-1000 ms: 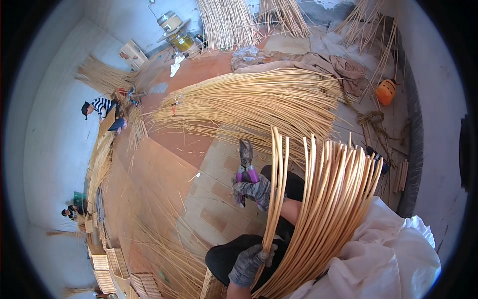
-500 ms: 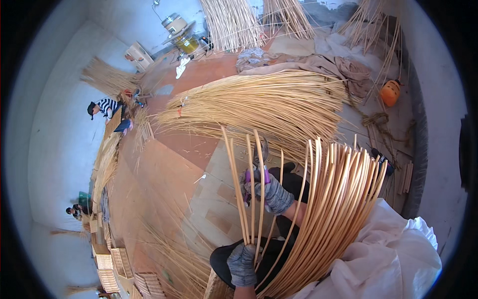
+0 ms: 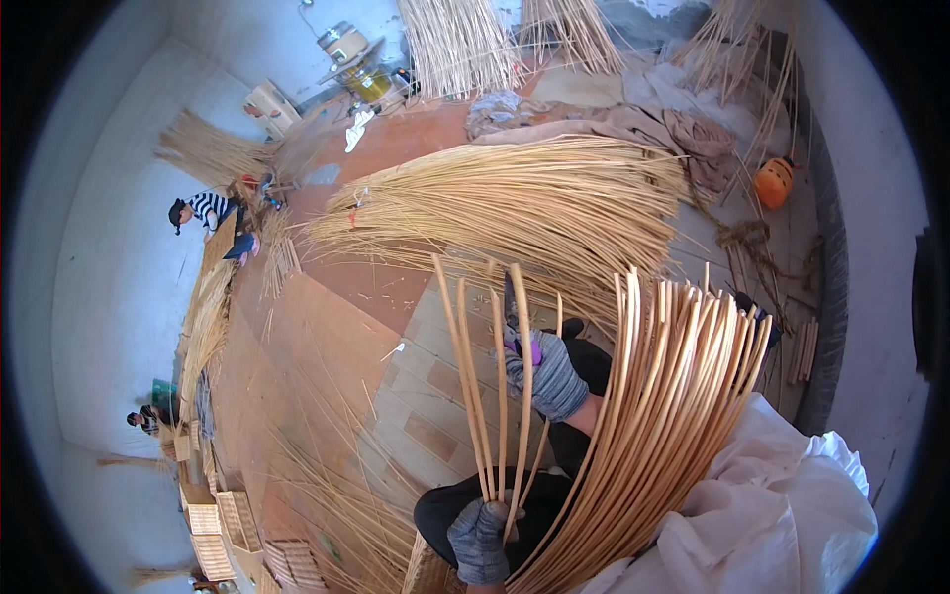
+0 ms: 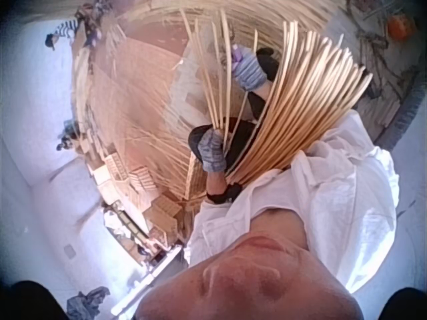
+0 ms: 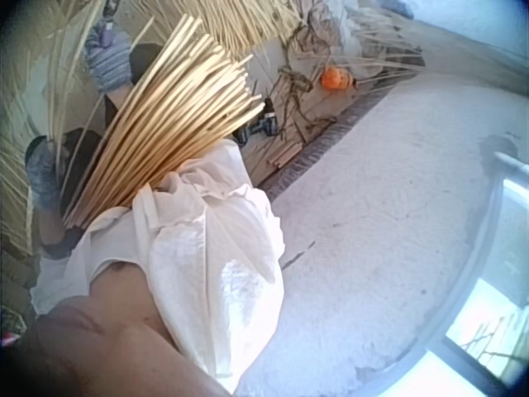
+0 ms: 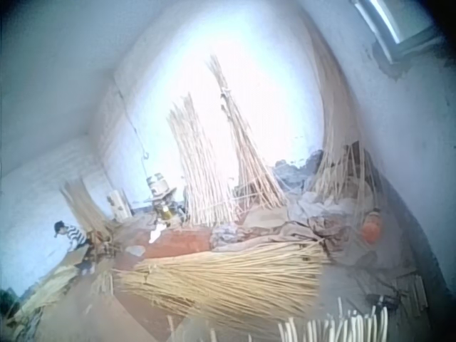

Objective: Trimming and organizing wicker strips for weaving a basket frame.

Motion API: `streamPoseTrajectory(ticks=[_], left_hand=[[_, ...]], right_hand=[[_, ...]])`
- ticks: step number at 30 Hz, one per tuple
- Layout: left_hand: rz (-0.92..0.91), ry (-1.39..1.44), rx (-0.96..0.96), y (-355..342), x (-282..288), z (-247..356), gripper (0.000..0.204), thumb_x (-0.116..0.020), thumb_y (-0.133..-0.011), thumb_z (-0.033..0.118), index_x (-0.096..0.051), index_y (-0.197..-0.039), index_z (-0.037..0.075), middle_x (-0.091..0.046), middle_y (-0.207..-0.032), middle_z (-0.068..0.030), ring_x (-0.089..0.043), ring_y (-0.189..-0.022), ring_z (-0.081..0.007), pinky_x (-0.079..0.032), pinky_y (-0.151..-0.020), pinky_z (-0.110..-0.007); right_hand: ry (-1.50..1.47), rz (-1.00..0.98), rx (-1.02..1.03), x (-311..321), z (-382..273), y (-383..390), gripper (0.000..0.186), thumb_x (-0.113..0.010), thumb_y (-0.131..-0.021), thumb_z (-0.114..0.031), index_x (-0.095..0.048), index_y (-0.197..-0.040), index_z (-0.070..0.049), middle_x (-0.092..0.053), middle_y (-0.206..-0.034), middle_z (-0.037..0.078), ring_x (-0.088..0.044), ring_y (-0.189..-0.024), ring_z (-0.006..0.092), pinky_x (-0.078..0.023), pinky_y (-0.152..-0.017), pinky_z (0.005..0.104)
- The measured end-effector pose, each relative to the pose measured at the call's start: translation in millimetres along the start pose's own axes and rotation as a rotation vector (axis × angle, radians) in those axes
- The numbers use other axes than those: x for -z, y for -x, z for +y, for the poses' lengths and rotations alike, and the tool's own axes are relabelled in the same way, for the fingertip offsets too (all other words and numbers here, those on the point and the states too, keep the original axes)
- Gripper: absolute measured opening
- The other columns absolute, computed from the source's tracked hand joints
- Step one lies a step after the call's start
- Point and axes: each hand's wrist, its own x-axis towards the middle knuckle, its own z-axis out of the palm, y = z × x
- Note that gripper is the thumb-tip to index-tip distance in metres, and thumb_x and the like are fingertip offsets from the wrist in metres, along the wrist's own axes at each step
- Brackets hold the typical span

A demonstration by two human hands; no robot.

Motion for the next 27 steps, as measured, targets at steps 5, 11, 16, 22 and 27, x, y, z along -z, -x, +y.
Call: streamPoseTrajectory(ticks=[5,11,16,22,27], left_hand=[[-0.040,0.001,0.039,0.9,-7.0,-4.1,0.033,-0.059,-0.073,0.028,-0.058,-0.080,-0.004,-0.058,-0.061,-0.0098,-0.047,-0.040,-0.0120,-0.036,-0.036,-0.021],[-0.043,-0.035,0.055,2.3,-14.0,0.5,0.036,-0.058,-0.074,0.032,-0.057,-0.079,-0.004,-0.058,-0.060,-0.0097,-0.046,-0.040,-0.0117,-0.035,-0.035,-0.021],[-0.312,-0.060,0.129,11.4,-7.0,9.8,0.040,-0.050,-0.079,0.039,-0.055,-0.089,0.001,-0.055,-0.061,-0.0027,-0.043,-0.043,-0.0066,-0.034,-0.039,-0.018],[-0.244,0.051,0.110,13.7,-11.0,3.8,0.031,-0.052,-0.080,0.032,-0.057,-0.079,0.001,-0.055,-0.058,-0.0023,-0.039,-0.038,-0.0050,-0.027,-0.035,-0.016],[-0.012,-0.043,0.010,2.2,-1.5,-1.0,0.034,-0.055,-0.076,0.032,-0.057,-0.078,-0.002,-0.052,-0.051,-0.0048,-0.044,-0.038,-0.0103,-0.033,-0.034,-0.020]], right_hand=[[-0.518,-0.178,0.082,-11.7,3.1,2.4,0.021,-0.060,-0.073,-0.018,-0.054,-0.085,-0.002,-0.055,-0.065,0.004,-0.052,-0.057,0.0126,-0.045,-0.055,0.0246],[-0.607,-0.198,0.004,-3.7,6.7,3.7,0.019,-0.058,-0.075,-0.019,-0.055,-0.085,-0.002,-0.055,-0.064,0.003,-0.052,-0.057,0.0119,-0.045,-0.054,0.0238],[-0.607,-0.204,0.040,-0.6,7.6,2.2,0.018,-0.056,-0.076,-0.019,-0.055,-0.084,-0.003,-0.054,-0.064,0.002,-0.052,-0.058,0.0113,-0.045,-0.053,0.0231],[-0.505,-0.163,0.192,3.2,3.6,0.3,0.017,-0.055,-0.078,-0.019,-0.055,-0.084,-0.003,-0.054,-0.063,0.002,-0.052,-0.058,0.0106,-0.045,-0.052,0.0223],[-0.498,-0.149,-0.034,12.1,-12.7,5.2,0.017,-0.052,-0.078,-0.017,-0.052,-0.089,-0.003,-0.052,-0.066,0.001,-0.051,-0.060,0.0076,-0.041,-0.049,0.0188]])
